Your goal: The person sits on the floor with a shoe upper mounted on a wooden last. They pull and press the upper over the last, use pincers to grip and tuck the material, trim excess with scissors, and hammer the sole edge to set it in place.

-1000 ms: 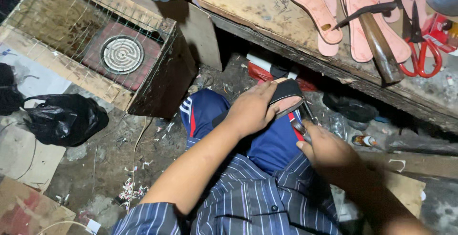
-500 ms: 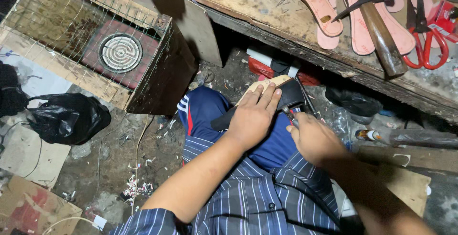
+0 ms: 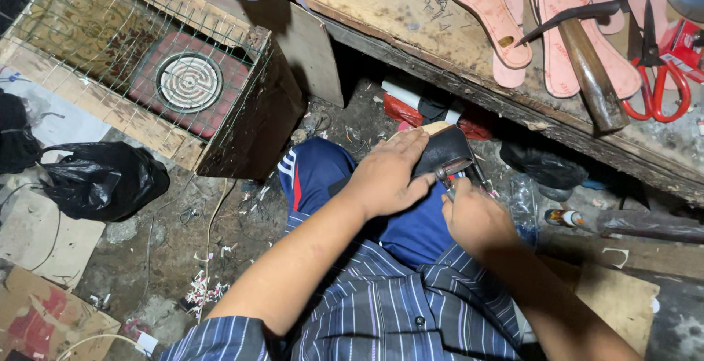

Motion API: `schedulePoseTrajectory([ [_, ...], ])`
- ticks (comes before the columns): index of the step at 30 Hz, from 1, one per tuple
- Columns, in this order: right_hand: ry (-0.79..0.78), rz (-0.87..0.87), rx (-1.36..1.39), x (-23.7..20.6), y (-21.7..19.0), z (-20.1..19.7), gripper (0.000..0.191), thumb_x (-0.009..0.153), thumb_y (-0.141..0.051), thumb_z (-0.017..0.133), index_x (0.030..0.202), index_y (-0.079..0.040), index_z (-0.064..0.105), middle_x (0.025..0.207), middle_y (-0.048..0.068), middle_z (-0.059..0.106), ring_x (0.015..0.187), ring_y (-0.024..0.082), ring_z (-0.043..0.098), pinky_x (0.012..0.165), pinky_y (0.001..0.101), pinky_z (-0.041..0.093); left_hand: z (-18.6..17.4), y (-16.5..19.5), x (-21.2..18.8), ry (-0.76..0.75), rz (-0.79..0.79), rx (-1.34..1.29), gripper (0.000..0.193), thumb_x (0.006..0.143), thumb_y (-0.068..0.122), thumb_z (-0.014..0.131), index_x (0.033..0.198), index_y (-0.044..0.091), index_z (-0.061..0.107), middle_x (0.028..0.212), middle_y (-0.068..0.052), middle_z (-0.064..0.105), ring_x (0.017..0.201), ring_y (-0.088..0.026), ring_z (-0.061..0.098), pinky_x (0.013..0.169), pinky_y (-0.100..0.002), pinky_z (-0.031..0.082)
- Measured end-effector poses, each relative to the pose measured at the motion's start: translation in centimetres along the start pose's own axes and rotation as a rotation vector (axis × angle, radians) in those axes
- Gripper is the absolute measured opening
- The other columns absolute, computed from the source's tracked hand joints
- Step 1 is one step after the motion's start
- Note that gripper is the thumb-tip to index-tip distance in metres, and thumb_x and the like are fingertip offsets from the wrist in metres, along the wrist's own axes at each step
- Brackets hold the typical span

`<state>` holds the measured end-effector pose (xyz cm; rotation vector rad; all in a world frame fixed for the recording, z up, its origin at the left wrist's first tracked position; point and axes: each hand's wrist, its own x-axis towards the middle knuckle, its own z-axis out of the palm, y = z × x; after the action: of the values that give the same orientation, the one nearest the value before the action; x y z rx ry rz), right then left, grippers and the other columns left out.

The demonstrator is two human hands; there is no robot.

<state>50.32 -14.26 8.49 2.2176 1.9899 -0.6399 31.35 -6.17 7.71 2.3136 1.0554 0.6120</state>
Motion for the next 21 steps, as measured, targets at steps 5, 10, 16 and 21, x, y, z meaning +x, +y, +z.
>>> schedulePoseTrajectory([
  [5,0.011,-0.061,-0.046,0.0,0.2,-0.2,0.034,0.099,-0.033,0.054,0.107,0.000,0.054,0.090,0.023,0.072,0.087,0.042,0.072,0.081,0.0520,0.056,1.6,-1.0,1.4,-0.086,-0.187,-0.075,0.064,0.097,0.039,0.056,0.145,-0.002,0.050,0.154,-0.024,0.047,0.144,-0.038,0.044,0.117,-0.044,0.036],
  [10,-0.007,-0.082,-0.103,0.3,0.3,-0.9,0.032,0.097,-0.031,0.055,0.109,-0.001,0.056,0.095,0.019,0.073,0.091,0.039,0.072,0.085,0.0483,0.056,2.0,-1.9,2.8,-0.172,-0.169,-0.045,0.072,0.095,0.042,0.060,0.147,-0.005,0.044,0.153,-0.028,0.041,0.144,-0.043,0.038,0.114,-0.045,0.035],
  [16,0.174,-0.201,-0.020,-0.5,0.5,-0.5,0.050,0.084,-0.017,0.064,0.130,-0.001,0.056,0.105,0.019,0.061,0.101,0.037,0.062,0.082,0.0468,0.053,0.5,0.3,3.7,-0.312,-0.292,0.092,0.068,0.096,0.044,0.055,0.145,-0.003,0.044,0.147,-0.027,0.049,0.134,-0.042,0.050,0.108,-0.059,0.039],
  [21,0.306,-0.286,0.006,-1.1,0.4,0.5,0.052,0.078,-0.010,0.066,0.128,0.003,0.059,0.103,0.019,0.059,0.100,0.038,0.059,0.087,0.0454,0.053,-0.4,0.7,5.4,-0.483,-0.377,0.110,0.067,0.094,0.048,0.058,0.139,0.000,0.046,0.141,-0.024,0.053,0.127,-0.040,0.057,0.107,-0.070,0.034],
])
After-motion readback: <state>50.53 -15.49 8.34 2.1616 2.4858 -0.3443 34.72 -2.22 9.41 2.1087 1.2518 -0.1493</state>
